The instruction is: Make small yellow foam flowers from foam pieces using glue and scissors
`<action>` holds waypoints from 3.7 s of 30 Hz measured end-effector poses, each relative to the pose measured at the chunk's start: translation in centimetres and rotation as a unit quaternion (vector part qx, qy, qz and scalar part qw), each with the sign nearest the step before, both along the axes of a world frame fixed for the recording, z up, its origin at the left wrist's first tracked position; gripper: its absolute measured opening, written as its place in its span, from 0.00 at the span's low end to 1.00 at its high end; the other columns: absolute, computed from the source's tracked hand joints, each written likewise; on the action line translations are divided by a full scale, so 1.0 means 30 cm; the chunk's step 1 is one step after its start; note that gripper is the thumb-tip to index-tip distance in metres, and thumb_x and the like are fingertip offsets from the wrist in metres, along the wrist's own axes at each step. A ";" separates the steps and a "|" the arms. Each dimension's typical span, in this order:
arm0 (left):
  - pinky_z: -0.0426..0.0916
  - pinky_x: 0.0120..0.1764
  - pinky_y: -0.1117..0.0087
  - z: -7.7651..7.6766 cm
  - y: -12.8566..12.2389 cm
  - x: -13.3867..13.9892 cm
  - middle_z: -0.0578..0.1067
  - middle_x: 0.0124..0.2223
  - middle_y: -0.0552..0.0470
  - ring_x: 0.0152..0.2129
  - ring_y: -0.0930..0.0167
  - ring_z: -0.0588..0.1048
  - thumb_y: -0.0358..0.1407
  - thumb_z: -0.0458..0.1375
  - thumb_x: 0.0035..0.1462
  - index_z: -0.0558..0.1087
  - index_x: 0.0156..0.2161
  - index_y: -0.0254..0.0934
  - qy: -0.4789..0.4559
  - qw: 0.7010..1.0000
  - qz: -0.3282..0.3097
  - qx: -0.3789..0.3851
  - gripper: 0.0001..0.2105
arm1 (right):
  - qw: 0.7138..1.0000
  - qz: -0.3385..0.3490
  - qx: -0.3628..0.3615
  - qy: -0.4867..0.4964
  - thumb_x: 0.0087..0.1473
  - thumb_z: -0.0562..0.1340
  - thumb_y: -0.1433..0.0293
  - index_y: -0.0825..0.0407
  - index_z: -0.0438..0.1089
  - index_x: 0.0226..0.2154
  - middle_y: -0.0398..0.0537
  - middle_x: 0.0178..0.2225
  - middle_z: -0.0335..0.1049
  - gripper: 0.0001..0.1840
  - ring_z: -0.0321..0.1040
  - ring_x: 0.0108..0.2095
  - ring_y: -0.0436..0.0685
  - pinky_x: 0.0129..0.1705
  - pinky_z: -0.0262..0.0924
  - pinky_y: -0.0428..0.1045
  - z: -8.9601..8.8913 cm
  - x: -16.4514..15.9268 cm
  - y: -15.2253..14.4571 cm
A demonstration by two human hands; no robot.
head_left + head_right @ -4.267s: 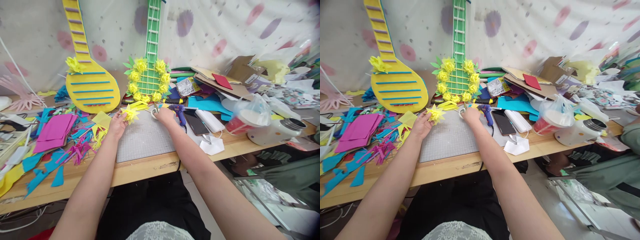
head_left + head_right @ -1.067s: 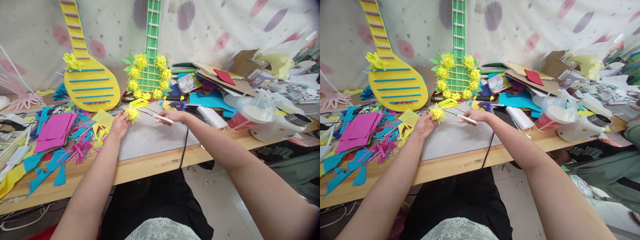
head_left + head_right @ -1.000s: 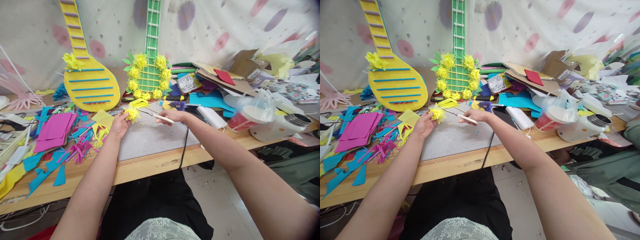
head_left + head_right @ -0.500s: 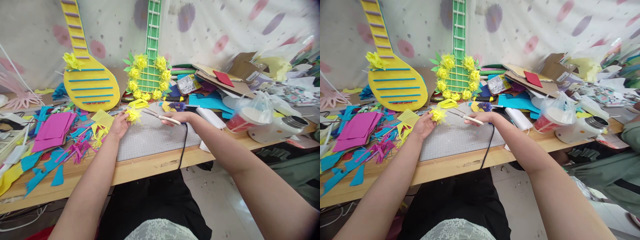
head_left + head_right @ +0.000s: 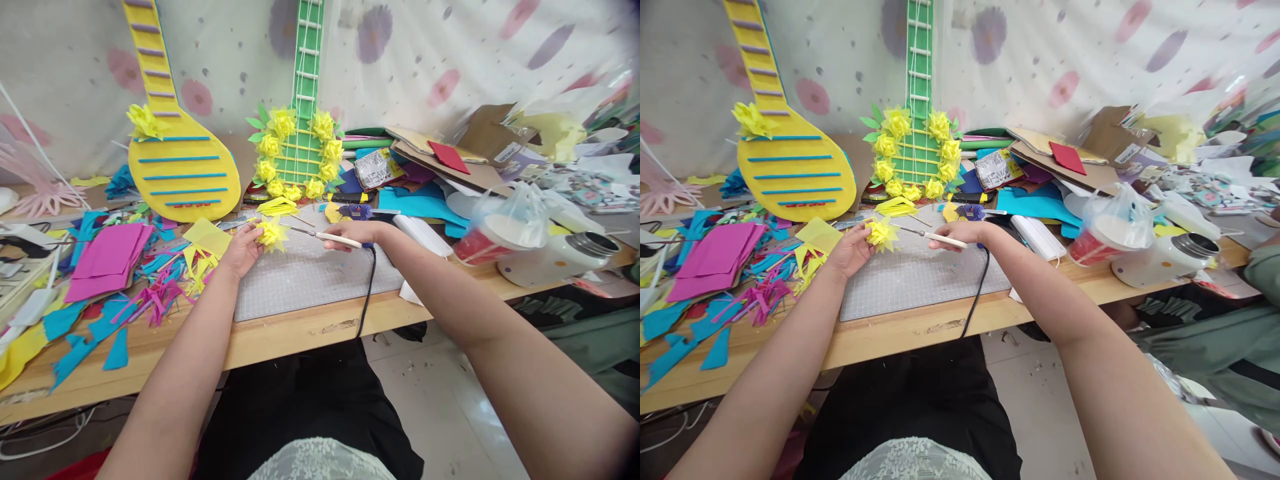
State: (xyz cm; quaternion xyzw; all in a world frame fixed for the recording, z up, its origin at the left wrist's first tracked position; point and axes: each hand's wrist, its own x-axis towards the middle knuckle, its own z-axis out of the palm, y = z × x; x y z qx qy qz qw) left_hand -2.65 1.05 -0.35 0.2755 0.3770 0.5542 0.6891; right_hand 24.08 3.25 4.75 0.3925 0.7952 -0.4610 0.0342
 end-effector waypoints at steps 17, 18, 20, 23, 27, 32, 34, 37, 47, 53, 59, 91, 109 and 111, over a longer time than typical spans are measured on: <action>0.69 0.28 0.77 0.002 0.001 0.001 0.75 0.32 0.53 0.26 0.76 0.74 0.24 0.60 0.45 0.70 0.36 0.35 -0.002 1.000 -0.001 0.003 0.11 | 1.000 -0.011 -0.015 -0.005 0.43 0.61 0.45 0.53 0.57 0.21 0.36 0.17 0.55 0.28 0.55 0.18 0.45 0.23 0.51 0.45 -0.018 0.004 0.018; 0.69 0.28 0.77 0.002 0.001 0.001 0.75 0.32 0.53 0.27 0.76 0.74 0.24 0.60 0.45 0.70 0.36 0.35 -0.003 1.000 0.000 0.003 0.11 | 1.000 -0.012 -0.016 -0.005 0.43 0.61 0.45 0.53 0.57 0.21 0.36 0.17 0.55 0.28 0.55 0.18 0.45 0.23 0.51 0.45 -0.018 0.004 0.018; 0.69 0.28 0.76 0.000 0.002 0.001 0.76 0.32 0.52 0.27 0.76 0.74 0.24 0.60 0.45 0.70 0.36 0.35 -0.005 1.000 0.000 0.004 0.11 | 1.000 -0.015 -0.016 -0.004 0.44 0.61 0.46 0.53 0.57 0.21 0.36 0.17 0.55 0.27 0.55 0.18 0.45 0.23 0.51 0.45 -0.019 0.005 0.019; 0.69 0.28 0.76 -0.003 0.004 0.000 0.76 0.33 0.52 0.26 0.76 0.74 0.24 0.59 0.45 0.70 0.36 0.35 -0.006 1.000 -0.005 0.006 0.11 | 1.000 -0.021 -0.015 0.000 0.43 0.61 0.46 0.53 0.57 0.21 0.36 0.16 0.55 0.27 0.55 0.17 0.45 0.23 0.50 0.45 -0.020 0.007 0.021; 0.69 0.28 0.76 -0.001 0.003 0.001 0.76 0.32 0.52 0.26 0.76 0.74 0.24 0.59 0.46 0.70 0.37 0.35 -0.007 1.000 -0.008 0.010 0.11 | 1.000 -0.020 -0.015 0.005 0.43 0.62 0.46 0.53 0.57 0.21 0.36 0.16 0.55 0.27 0.55 0.17 0.45 0.23 0.50 0.45 -0.023 0.013 0.024; 0.68 0.27 0.77 0.002 0.002 0.000 0.75 0.32 0.53 0.26 0.76 0.74 0.24 0.60 0.45 0.69 0.37 0.35 -0.010 1.000 -0.009 0.003 0.11 | 1.000 -0.018 -0.004 0.000 0.43 0.61 0.45 0.53 0.58 0.21 0.36 0.15 0.55 0.27 0.55 0.17 0.45 0.24 0.50 0.45 -0.025 0.015 0.029; 0.68 0.27 0.77 0.001 0.003 -0.001 0.75 0.32 0.54 0.26 0.77 0.74 0.25 0.60 0.45 0.69 0.37 0.35 -0.011 1.000 -0.009 0.001 0.12 | 1.000 -0.018 0.000 -0.004 0.43 0.60 0.45 0.53 0.57 0.21 0.36 0.15 0.55 0.28 0.56 0.17 0.45 0.24 0.50 0.45 -0.024 0.012 0.029; 0.68 0.28 0.77 -0.002 0.004 -0.002 0.75 0.33 0.54 0.26 0.76 0.74 0.25 0.60 0.45 0.69 0.38 0.35 -0.008 1.000 -0.011 0.003 0.12 | 1.000 -0.016 -0.002 -0.003 0.43 0.61 0.45 0.53 0.56 0.20 0.36 0.16 0.55 0.28 0.56 0.18 0.45 0.24 0.50 0.45 -0.018 0.007 0.028; 0.68 0.27 0.77 -0.004 0.006 -0.003 0.75 0.32 0.54 0.25 0.77 0.74 0.25 0.60 0.45 0.68 0.39 0.35 -0.003 1.000 -0.016 0.008 0.13 | 1.000 -0.023 -0.006 -0.012 0.41 0.61 0.44 0.52 0.57 0.20 0.36 0.16 0.54 0.28 0.55 0.18 0.45 0.24 0.50 0.45 0.004 -0.010 0.011; 0.69 0.29 0.76 -0.001 0.003 -0.001 0.75 0.32 0.54 0.26 0.77 0.74 0.25 0.60 0.46 0.69 0.38 0.35 -0.007 1.000 -0.021 0.014 0.12 | 0.999 -0.031 0.009 -0.028 0.42 0.61 0.45 0.53 0.61 0.23 0.37 0.17 0.57 0.27 0.56 0.18 0.45 0.24 0.50 0.45 0.015 -0.015 0.004; 0.69 0.29 0.76 0.002 -0.001 0.001 0.75 0.33 0.53 0.27 0.76 0.74 0.24 0.59 0.47 0.69 0.37 0.36 -0.017 1.000 -0.015 0.004 0.11 | 0.999 -0.035 0.011 -0.030 0.43 0.61 0.45 0.53 0.63 0.26 0.38 0.18 0.58 0.27 0.57 0.19 0.46 0.25 0.51 0.46 0.012 -0.008 0.008; 0.70 0.30 0.76 0.000 0.000 -0.001 0.76 0.33 0.55 0.27 0.77 0.75 0.25 0.63 0.41 0.69 0.38 0.36 0.007 1.000 -0.012 0.013 0.16 | 0.999 -0.031 0.027 -0.009 0.45 0.58 0.43 0.53 0.57 0.21 0.38 0.18 0.55 0.29 0.54 0.19 0.45 0.25 0.50 0.45 0.013 0.030 0.008; 0.68 0.30 0.75 0.016 -0.008 -0.029 0.75 0.31 0.52 0.26 0.75 0.73 0.27 0.64 0.41 0.72 0.40 0.35 0.085 0.989 -0.102 0.065 0.17 | 0.997 0.019 0.035 -0.065 0.45 0.59 0.46 0.52 0.64 0.28 0.40 0.21 0.57 0.25 0.53 0.25 0.49 0.29 0.47 0.47 0.031 0.030 0.056; 0.68 0.29 0.75 0.015 -0.009 -0.025 0.75 0.31 0.51 0.26 0.74 0.73 0.28 0.64 0.41 0.72 0.40 0.35 0.086 0.988 -0.107 0.064 0.17 | 0.998 0.021 0.021 -0.054 0.45 0.59 0.45 0.52 0.64 0.28 0.39 0.21 0.57 0.26 0.53 0.24 0.48 0.28 0.47 0.46 0.030 0.022 0.049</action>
